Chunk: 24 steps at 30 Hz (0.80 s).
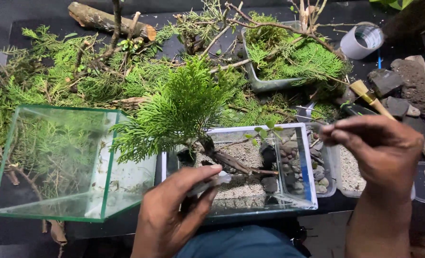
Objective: Assembling a miniature landscape inside a glass tank using plants, rocks, and glue
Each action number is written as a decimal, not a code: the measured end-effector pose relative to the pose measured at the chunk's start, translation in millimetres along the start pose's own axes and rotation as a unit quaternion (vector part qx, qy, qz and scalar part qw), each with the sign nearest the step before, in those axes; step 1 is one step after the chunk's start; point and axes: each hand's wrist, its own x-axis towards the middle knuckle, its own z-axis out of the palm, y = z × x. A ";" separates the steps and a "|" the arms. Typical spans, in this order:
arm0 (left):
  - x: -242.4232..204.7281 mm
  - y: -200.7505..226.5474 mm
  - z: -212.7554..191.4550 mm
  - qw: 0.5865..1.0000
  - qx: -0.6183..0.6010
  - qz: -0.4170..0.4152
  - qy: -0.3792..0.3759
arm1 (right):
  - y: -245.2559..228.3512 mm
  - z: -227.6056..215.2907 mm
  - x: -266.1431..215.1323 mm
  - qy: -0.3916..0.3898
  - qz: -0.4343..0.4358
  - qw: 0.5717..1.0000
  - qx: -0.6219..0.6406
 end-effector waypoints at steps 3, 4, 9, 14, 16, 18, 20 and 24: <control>2.5 5.4 3.1 0.999 -0.022 0.008 -0.034 | -4.0 -2.6 -17.2 -0.015 -0.042 0.999 0.010; 4.2 8.0 4.9 0.999 -0.022 0.009 -0.035 | -5.7 -4.0 -19.2 -0.014 -0.043 0.999 0.010; 9.1 16.4 12.1 0.997 -0.038 0.049 -0.043 | -7.5 -9.4 -36.1 -0.015 -0.107 0.991 -0.081; 8.0 18.3 14.5 0.997 -0.034 0.050 -0.044 | -15.3 -7.8 -41.9 -0.001 -0.094 0.993 -0.075; 7.2 17.6 20.2 0.997 -0.031 0.047 -0.044 | -14.4 -10.3 -45.8 0.015 -0.070 0.994 -0.083; 5.1 14.9 25.6 0.999 -0.006 0.036 -0.036 | -6.5 -12.9 -47.1 0.035 -0.037 0.998 -0.026; 5.6 11.4 30.1 0.998 -0.017 0.034 -0.055 | -3.5 -14.9 -48.6 0.037 -0.044 0.998 -0.032; 10.8 15.3 38.0 0.995 -0.050 0.034 -0.085 | -2.8 -17.1 -53.9 -0.007 -0.043 0.999 0.008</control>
